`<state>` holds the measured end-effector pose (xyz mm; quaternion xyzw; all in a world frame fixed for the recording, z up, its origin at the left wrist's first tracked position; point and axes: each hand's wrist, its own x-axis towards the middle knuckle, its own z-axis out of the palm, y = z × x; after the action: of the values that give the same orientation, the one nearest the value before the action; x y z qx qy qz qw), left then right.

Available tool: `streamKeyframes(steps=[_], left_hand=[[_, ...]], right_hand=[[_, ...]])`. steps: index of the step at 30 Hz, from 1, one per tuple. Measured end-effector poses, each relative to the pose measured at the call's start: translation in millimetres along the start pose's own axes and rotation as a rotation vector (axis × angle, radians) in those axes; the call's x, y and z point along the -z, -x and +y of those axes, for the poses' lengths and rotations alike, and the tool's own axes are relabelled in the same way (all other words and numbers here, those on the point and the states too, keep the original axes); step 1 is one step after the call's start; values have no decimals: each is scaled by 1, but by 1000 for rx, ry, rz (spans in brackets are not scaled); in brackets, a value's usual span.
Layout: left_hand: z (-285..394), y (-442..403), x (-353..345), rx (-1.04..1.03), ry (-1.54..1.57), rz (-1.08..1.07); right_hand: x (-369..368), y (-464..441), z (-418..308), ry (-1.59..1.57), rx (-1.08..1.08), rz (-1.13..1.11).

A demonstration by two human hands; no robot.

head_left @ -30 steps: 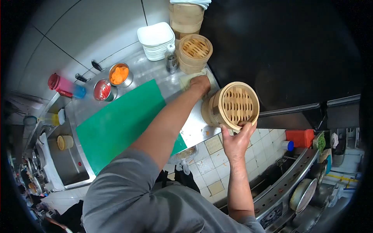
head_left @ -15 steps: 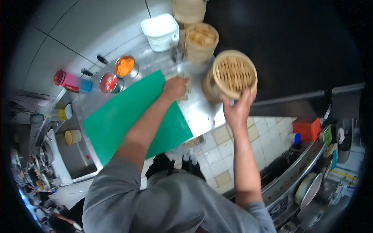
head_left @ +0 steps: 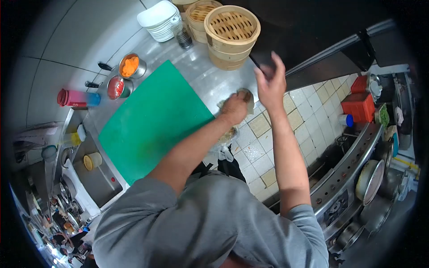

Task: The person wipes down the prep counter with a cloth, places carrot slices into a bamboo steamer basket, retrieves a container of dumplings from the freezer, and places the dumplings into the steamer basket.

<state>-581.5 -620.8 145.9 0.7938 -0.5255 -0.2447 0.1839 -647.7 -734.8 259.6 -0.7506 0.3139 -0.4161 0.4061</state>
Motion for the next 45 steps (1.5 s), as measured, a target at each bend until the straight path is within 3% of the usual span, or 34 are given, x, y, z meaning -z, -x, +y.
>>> streamKeyframes(steps=[2, 5, 6, 7, 8, 9, 10, 11, 12, 14, 16, 17, 18, 20, 22, 23, 24, 25, 28, 30, 38, 41, 45], left_hand=[[11, -6, -11, -118, -80, -33], [26, -4, -30, -55, 443, -83], [45, 8, -17, 9, 560, -129], [48, 13, -37, 24, 757, -163], [51, 20, -36, -130, 766, -73], [46, 18, -28, -39, 927, -185], [33, 14, -21, 55, 1084, -296], [17, 10, -14, 150, 1246, -61], [0, 3, -5, 244, 1395, 190], [-12, -16, 64, 550, 1499, 533], [-39, -43, 82, 386, 1602, 415], [-47, -47, 93, 398, 1593, 452], [-53, -50, 102, 452, 1640, 377], [-57, -27, 109, 554, 1692, 283], [-70, 22, 136, 434, 1377, 376], [-79, 52, 146, 413, 1303, 458], [-87, 89, 155, 392, 1222, 532], [-96, 122, 164, 433, 1200, 583], [-111, 212, 168, 522, 1149, 724], [-116, 260, 163, 567, 1060, 800], [-181, 495, 135, 787, 842, 1219], [-210, 565, 112, 806, 866, 1379], [-231, 625, 82, 762, 870, 1370]], right_hand=[[30, 56, 50, 133, -127, 29], [50, 138, 95, -145, -749, -19], [42, 151, 79, -502, -830, 181], [41, 156, 74, -597, -852, 177], [40, 156, 71, -692, -871, 172], [41, 150, 71, -703, -866, 170], [43, 138, 69, -402, -743, 124], [43, 122, 67, -108, -609, 79], [43, 102, 65, -126, -598, 73], [29, 57, 60, 36, -224, -76], [8, 11, 62, 312, -198, -288], [-4, 4, 57, 652, -153, -349], [-18, 1, 63, 633, -147, -369], [-45, 15, 96, 917, 49, -568], [-79, 46, 117, 816, 44, -583], [-91, 54, 79, 648, -153, -508], [-108, 69, 101, 679, 257, -602], [-119, 65, 79, 640, 264, -705], [-167, 49, 71, 500, 418, -628], [-178, 38, 53, 419, 451, -830], [-46, 144, 77, 431, 551, -832], [-18, 179, 80, 416, 556, -748], [-16, 210, 102, 538, 614, -499]])
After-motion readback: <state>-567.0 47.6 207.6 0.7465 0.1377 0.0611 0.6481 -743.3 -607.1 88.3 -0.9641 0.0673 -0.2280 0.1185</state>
